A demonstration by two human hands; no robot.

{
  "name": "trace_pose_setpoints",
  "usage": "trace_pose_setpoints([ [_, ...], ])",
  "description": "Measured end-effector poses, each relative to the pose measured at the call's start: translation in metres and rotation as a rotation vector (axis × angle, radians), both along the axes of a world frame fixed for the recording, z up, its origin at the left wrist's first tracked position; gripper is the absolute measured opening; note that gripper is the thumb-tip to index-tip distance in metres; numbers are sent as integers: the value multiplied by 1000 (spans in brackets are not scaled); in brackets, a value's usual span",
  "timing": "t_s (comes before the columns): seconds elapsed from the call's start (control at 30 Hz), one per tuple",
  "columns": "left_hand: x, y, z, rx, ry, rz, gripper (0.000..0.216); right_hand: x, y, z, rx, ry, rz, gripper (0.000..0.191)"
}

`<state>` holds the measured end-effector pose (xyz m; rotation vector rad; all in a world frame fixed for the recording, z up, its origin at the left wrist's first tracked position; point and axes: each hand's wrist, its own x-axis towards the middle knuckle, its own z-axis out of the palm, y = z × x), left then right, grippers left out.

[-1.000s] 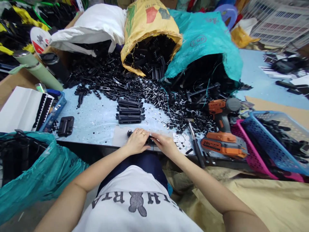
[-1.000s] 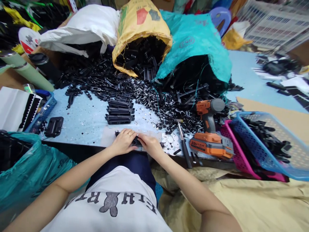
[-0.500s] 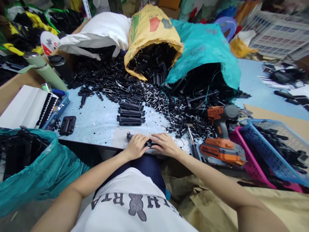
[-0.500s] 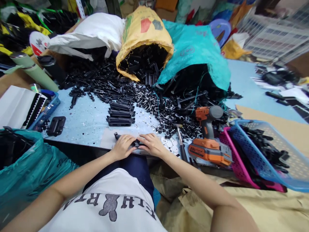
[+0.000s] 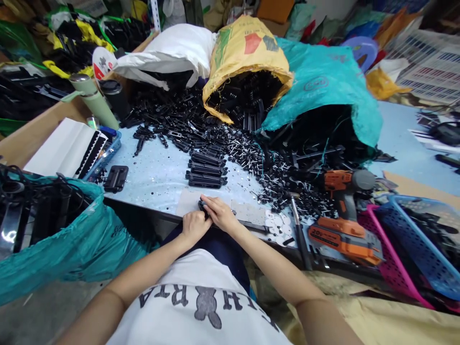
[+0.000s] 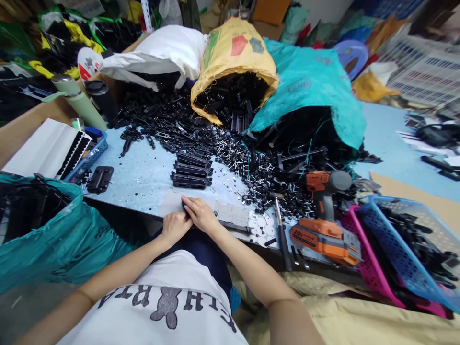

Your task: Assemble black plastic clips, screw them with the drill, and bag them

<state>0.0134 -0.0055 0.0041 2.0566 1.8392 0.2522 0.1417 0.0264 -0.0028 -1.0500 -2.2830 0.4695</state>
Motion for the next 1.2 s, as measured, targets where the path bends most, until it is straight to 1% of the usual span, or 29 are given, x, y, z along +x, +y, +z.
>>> trace_pose_setpoints([
  [0.2, 5, 2, -3, -47, 47, 26, 35, -7, -1, -4, -36, -109, -74, 40],
  [0.27, 5, 1, -3, -44, 63, 0, 34, -10, -1, -1, -53, -120, -81, 40],
  [0.33, -2, 0, -2, -25, 78, -51, 33, -7, -5, 4, -38, -145, -80, 41],
  [0.4, -11, 1, -1, 71, 75, -157, 33, 9, -14, 8, 29, -192, -72, 42],
  [0.43, -15, 4, -1, 158, 65, -245, 33, 21, -21, 8, 77, -222, -92, 44],
  [0.5, -18, 13, -2, 363, 45, -492, 35, 53, -35, 4, 171, -295, -219, 56],
  [0.53, -17, 20, -2, 444, 46, -621, 37, 69, -41, 1, 201, -343, -304, 61],
  [0.57, -14, 29, -3, 492, 56, -733, 41, 84, -46, -2, 219, -395, -379, 62],
  [0.6, -10, 38, -3, 504, 75, -813, 43, 97, -50, -4, 227, -444, -426, 59],
  [0.63, -6, 46, -2, 485, 96, -858, 44, 107, -52, -4, 231, -482, -443, 56],
  [0.7, 0, 57, 4, 418, 106, -857, 44, 118, -51, 6, 237, -490, -394, 55],
  [0.77, 0, 56, 18, 391, 23, -818, 50, 117, -50, 28, 225, -385, -273, 56],
  [0.8, -3, 50, 27, 396, -67, -805, 53, 114, -51, 42, 195, -295, -184, 56],
  [0.87, -7, 29, 48, 409, -342, -814, 57, 102, -56, 67, 65, -52, 50, 56],
  [0.9, -8, 15, 59, 397, -519, -830, 58, 94, -60, 75, -23, 90, 173, 57],
  [0.93, -7, 2, 68, 380, -697, -845, 59, 83, -65, 79, -108, 235, 276, 58],
  [0.97, -5, -11, 75, 371, -866, -844, 59, 72, -69, 79, -177, 374, 346, 58],
  [1.0, -1, -22, 79, 393, -1009, -801, 58, 58, -71, 74, -221, 509, 367, 57],
  [1.03, 4, -30, 80, 437, -1112, -729, 57, 43, -71, 65, -239, 639, 336, 55],
  [1.07, 8, -35, 79, 497, -1166, -643, 57, 28, -68, 54, -231, 767, 257, 51],
  [1.1, 12, -37, 75, 565, -1170, -561, 57, 13, -63, 42, -210, 884, 148, 47],
  [1.13, 14, -35, 69, 631, -1130, -506, 59, 0, -55, 31, -183, 983, 25, 43],
  [1.17, 14, -31, 61, 692, -1051, -478, 61, -11, -45, 20, -156, 1050, -98, 40],
  [1.2, 12, -24, 52, 748, -938, -477, 63, -18, -33, 12, -133, 1067, -203, 37],
])
